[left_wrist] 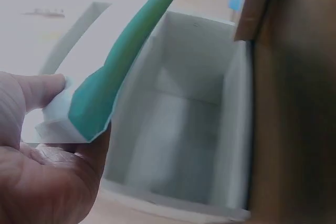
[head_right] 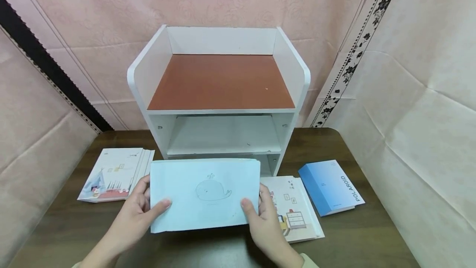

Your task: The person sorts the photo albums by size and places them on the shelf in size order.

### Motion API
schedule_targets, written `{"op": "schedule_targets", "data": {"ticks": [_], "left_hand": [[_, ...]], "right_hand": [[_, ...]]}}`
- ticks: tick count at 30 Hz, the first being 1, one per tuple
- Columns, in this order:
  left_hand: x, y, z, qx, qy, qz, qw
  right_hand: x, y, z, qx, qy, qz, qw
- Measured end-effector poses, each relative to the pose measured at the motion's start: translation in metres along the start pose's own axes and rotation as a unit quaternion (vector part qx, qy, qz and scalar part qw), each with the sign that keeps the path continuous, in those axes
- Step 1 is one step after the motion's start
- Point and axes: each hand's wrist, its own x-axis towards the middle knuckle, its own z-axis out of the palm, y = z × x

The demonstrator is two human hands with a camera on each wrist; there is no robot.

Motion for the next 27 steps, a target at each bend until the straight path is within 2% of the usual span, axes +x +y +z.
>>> {"op": "schedule_targets", "data": {"ticks": [3, 7, 10, 14, 18, 23, 27], "left_hand": [[0.004, 0.01, 0.005, 0.023, -0.021, 0.021, 0.9993], [0.008, 0.016, 0.009, 0.065, -0.041, 0.027, 0.9966], [0.011, 0.016, 0.013, 0.084, -0.033, 0.034, 0.9953], [0.016, 0.017, 0.02, 0.106, 0.011, 0.076, 0.9914], [0.02, 0.02, 0.025, 0.089, 0.038, 0.115, 0.9886], [0.025, 0.026, 0.031, 0.022, 0.042, 0.134, 0.9899], [0.031, 0.035, 0.032, 0.008, 0.056, 0.155, 0.9862]], "right_hand": [[0.004, -0.017, -0.005, -0.01, 0.01, -0.035, 0.9993], [0.014, -0.035, -0.013, -0.035, 0.016, -0.082, 0.9959], [0.022, -0.044, -0.018, -0.056, 0.023, -0.11, 0.9922], [0.03, -0.052, -0.02, -0.077, 0.033, -0.128, 0.9882], [0.036, -0.06, -0.021, -0.087, 0.044, -0.135, 0.9861], [0.043, -0.07, -0.021, -0.092, 0.061, -0.13, 0.9854], [0.05, -0.078, -0.019, -0.087, 0.065, -0.13, 0.9855]]}}
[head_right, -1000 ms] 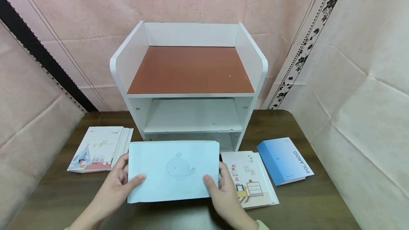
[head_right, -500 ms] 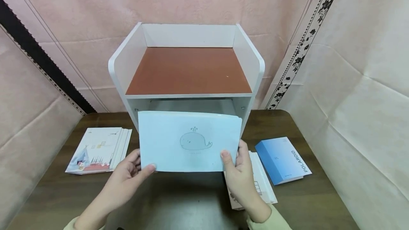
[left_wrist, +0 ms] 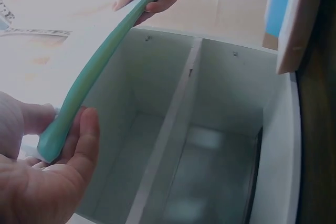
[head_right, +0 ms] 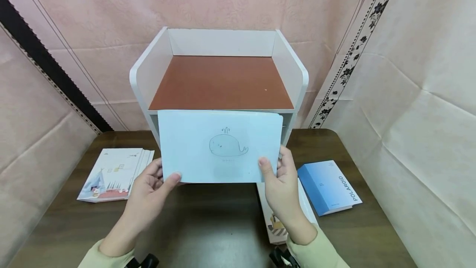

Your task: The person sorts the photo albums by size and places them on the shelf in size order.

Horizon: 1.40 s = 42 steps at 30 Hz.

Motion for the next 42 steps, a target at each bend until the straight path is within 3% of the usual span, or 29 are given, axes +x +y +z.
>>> {"op": "schedule_targets", "data": {"ticks": [10, 21, 30, 34, 42], "left_hand": [[0.027, 0.024, 0.004, -0.005, 0.024, 0.043, 0.9988], [0.043, 0.033, 0.004, 0.005, 0.015, 0.078, 0.9968], [0.055, 0.046, 0.011, 0.06, 0.001, 0.136, 0.989], [0.06, 0.046, 0.01, 0.058, 0.004, 0.133, 0.9894], [0.062, 0.051, 0.007, 0.063, 0.007, 0.116, 0.9912]], "right_hand": [[0.025, -0.019, 0.008, 0.056, 0.06, -0.018, 0.9964], [0.045, -0.031, 0.005, 0.066, 0.071, -0.038, 0.9946], [0.062, -0.04, 0.003, 0.032, 0.114, -0.046, 0.9919], [0.066, -0.044, 0.004, -0.002, 0.106, -0.047, 0.9932], [0.06, -0.063, 0.002, -0.14, 0.058, -0.047, 0.9873]]}}
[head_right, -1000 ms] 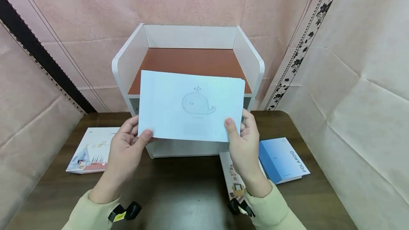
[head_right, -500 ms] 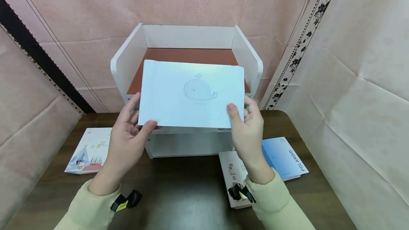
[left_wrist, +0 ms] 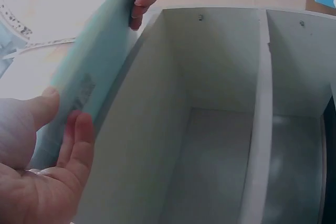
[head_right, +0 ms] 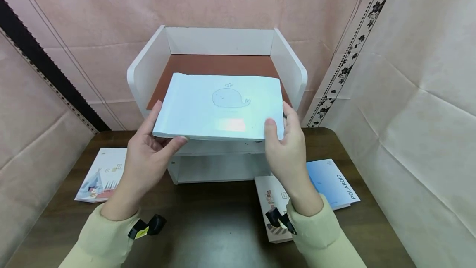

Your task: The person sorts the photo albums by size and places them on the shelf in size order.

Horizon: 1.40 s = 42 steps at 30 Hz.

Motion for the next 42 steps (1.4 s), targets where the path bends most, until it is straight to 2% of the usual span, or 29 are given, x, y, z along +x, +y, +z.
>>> {"op": "schedule_targets", "data": {"ticks": [4, 9, 14, 17, 22, 29, 36, 42], "left_hand": [[0.002, 0.002, 0.001, 0.012, 0.017, -0.006, 0.9998], [0.005, 0.0, 0.004, 0.053, 0.034, -0.014, 0.9979], [0.006, -0.004, 0.003, 0.091, 0.063, 0.0, 0.9939], [0.008, -0.005, 0.002, 0.085, 0.056, 0.001, 0.9948], [0.014, -0.007, 0.003, 0.052, 0.029, -0.006, 0.9982], [0.023, -0.011, 0.004, 0.067, 0.039, -0.014, 0.9969], [0.03, 0.019, 0.011, 0.083, 0.05, -0.06, 0.9935], [0.033, 0.021, 0.012, 0.084, 0.06, -0.069, 0.9923]], "right_hand": [[0.002, -0.003, 0.0, -0.037, 0.002, -0.009, 0.9993], [0.004, 0.004, 0.003, -0.008, 0.016, -0.012, 0.9998], [0.005, 0.013, 0.002, 0.031, -0.048, -0.028, 0.998], [0.007, 0.016, 0.003, 0.039, -0.065, -0.029, 0.9967], [0.012, 0.016, 0.006, 0.027, -0.03, -0.012, 0.9991], [0.018, -0.001, 0.011, -0.005, 0.012, 0.023, 0.9996], [0.023, -0.003, 0.015, -0.039, 0.036, 0.033, 0.998], [0.027, 0.001, 0.013, -0.065, 0.036, 0.035, 0.9966]]}}
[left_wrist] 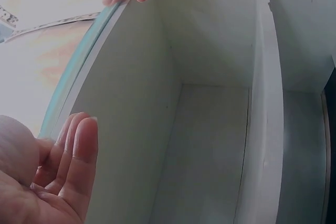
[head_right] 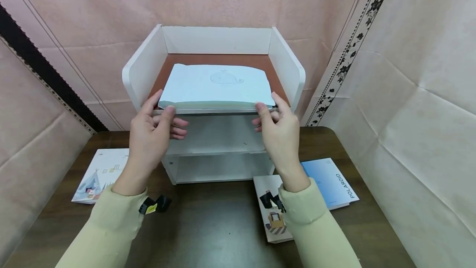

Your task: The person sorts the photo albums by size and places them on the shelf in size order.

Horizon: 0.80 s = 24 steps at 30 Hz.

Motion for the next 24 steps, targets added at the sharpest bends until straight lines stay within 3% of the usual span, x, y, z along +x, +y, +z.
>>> {"op": "schedule_targets", "data": {"ticks": [7, 13, 16, 20, 22, 24], "left_hand": [[-0.004, -0.003, -0.003, -0.003, 0.0, 0.009, 1.0], [-0.024, -0.015, -0.008, -0.012, -0.015, 0.045, 0.9988], [-0.038, -0.029, -0.009, -0.009, -0.015, 0.086, 0.9961], [-0.056, -0.06, -0.009, 0.018, -0.017, 0.167, 0.9856], [-0.065, -0.074, -0.007, 0.03, -0.029, 0.177, 0.9834], [-0.074, -0.084, -0.004, 0.041, -0.048, 0.158, 0.9854]], "right_hand": [[-0.002, 0.0, 0.003, -0.007, -0.009, 0.003, 0.9999], [-0.02, 0.003, 0.003, -0.007, 0.0, -0.023, 0.9997], [-0.03, 0.017, 0.0, -0.032, 0.016, -0.066, 0.9972], [-0.042, 0.044, -0.009, -0.078, 0.012, -0.127, 0.9888], [-0.05, 0.057, -0.015, -0.096, -0.003, -0.144, 0.9849], [-0.06, 0.067, -0.022, -0.122, -0.025, -0.143, 0.9818]]}}
